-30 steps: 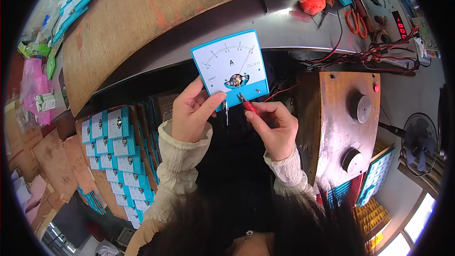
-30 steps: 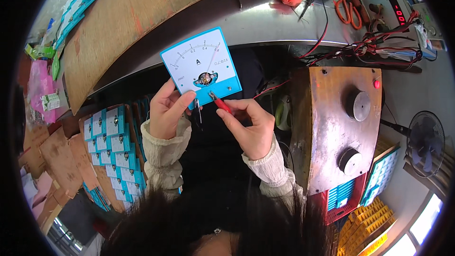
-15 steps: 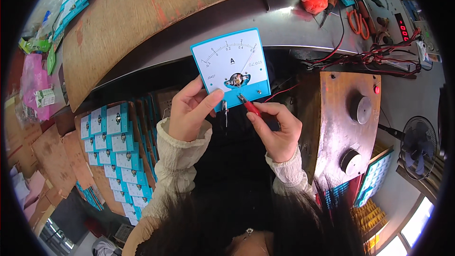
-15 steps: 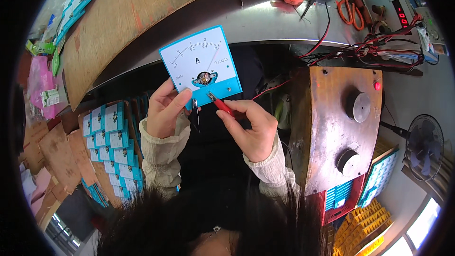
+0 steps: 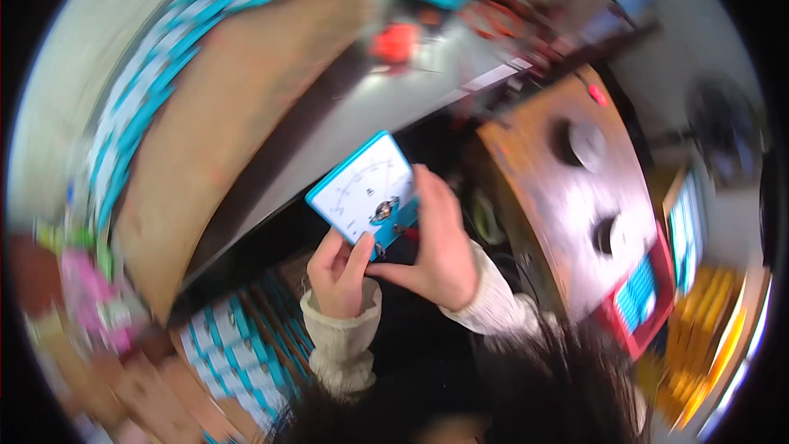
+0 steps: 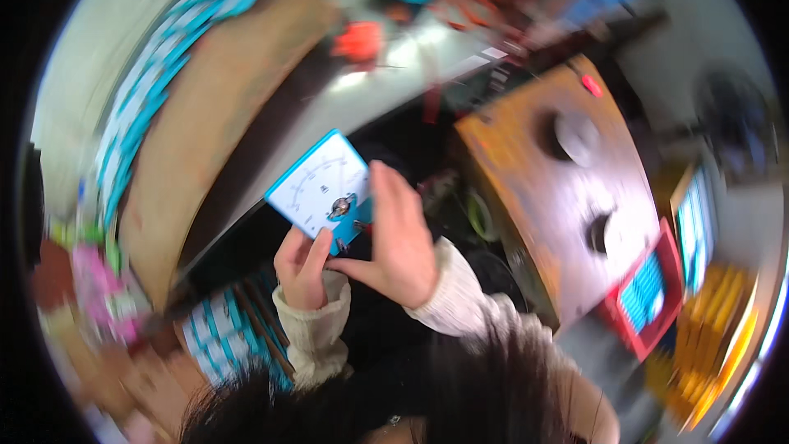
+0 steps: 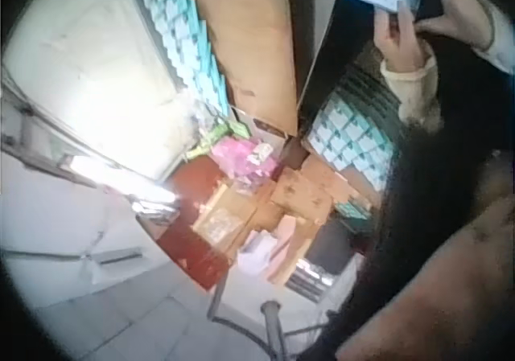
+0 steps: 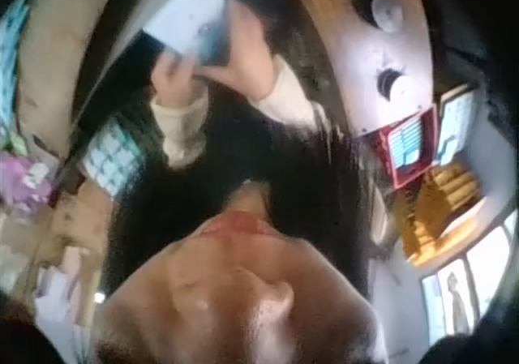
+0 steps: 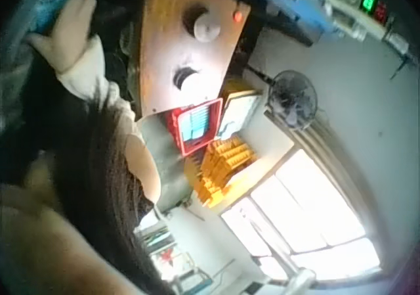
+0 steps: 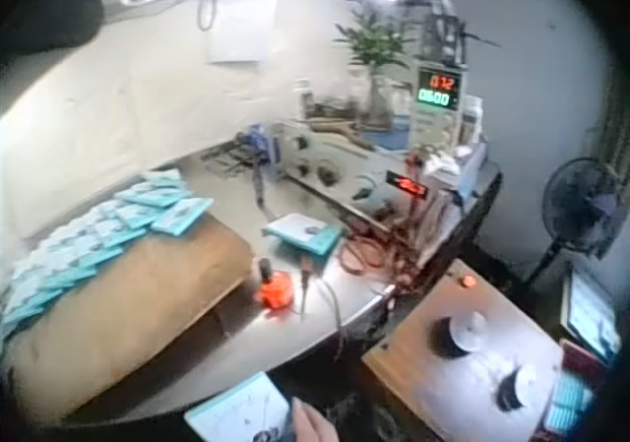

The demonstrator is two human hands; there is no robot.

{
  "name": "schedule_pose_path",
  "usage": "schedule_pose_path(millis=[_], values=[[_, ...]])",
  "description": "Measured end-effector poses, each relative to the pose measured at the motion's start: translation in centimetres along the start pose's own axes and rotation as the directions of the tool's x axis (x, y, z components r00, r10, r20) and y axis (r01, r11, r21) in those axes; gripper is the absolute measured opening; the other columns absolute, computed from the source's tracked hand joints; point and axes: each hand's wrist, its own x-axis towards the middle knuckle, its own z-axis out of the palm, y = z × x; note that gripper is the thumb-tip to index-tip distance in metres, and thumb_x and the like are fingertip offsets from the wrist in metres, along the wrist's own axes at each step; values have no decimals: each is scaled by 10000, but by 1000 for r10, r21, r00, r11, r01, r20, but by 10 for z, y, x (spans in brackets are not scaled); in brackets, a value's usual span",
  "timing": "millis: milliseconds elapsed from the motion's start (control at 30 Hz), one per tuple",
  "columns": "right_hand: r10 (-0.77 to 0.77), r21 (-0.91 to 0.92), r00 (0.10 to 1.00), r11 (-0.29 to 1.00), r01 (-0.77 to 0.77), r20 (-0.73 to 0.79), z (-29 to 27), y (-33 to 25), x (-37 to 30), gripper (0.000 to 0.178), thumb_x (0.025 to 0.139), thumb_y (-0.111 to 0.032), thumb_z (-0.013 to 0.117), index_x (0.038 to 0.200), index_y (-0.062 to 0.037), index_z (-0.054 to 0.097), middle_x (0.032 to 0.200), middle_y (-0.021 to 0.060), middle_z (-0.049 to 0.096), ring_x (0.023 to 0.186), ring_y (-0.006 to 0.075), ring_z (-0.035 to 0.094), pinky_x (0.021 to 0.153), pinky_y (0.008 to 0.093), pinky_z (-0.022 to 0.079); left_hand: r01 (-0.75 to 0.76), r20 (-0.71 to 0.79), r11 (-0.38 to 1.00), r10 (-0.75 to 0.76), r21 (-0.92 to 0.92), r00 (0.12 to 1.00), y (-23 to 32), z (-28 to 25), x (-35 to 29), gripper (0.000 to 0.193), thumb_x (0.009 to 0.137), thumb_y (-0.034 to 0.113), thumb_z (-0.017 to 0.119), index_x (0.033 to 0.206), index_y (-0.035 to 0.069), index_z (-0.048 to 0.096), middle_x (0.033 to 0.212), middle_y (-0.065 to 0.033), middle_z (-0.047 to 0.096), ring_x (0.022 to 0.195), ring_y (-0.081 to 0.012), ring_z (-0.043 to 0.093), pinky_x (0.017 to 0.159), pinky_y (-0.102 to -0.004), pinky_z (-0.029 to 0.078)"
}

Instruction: Connecting analog ammeters to a testing rig using probes to verify functionality.

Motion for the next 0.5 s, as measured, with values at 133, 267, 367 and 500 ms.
schedule_pose_path(millis=[133,267,367,500], values=[[133,128,979,985,-114,-153,-11,14,-11,1157,566,-265,876,1439,65,191,1395,280,358,1270,409,406,1051,404,358,-108,187,988,86,108,979,-3,31,-5,402,926,10,523,1312,-87,469,1010,-66,628,901,-96,572,801,-226,445],[265,-107,820,925,-365,-507,-93,91,-43,1087,547,-293,892,1372,85,292,1244,240,485,1148,363,528,973,389,427,-97,501,958,-54,270,864,-13,48,-2,524,968,102,494,1444,-23,313,899,-38,634,845,-110,620,760,-215,466],[320,-226,536,655,-721,-781,-173,152,-88,1037,573,-372,867,1336,101,348,1197,230,533,1108,354,554,948,415,441,-102,507,951,-64,293,860,-26,45,2,496,969,97,490,1428,-20,345,943,-59,649,865,-110,621,770,-214,463],[264,-258,330,273,-927,-906,-222,184,-126,1034,621,-524,798,1333,99,381,1251,243,528,1140,379,532,1022,457,365,-58,460,929,-125,364,879,-26,46,9,454,966,86,489,1397,-18,392,1021,-92,664,886,-109,627,784,-212,458]])
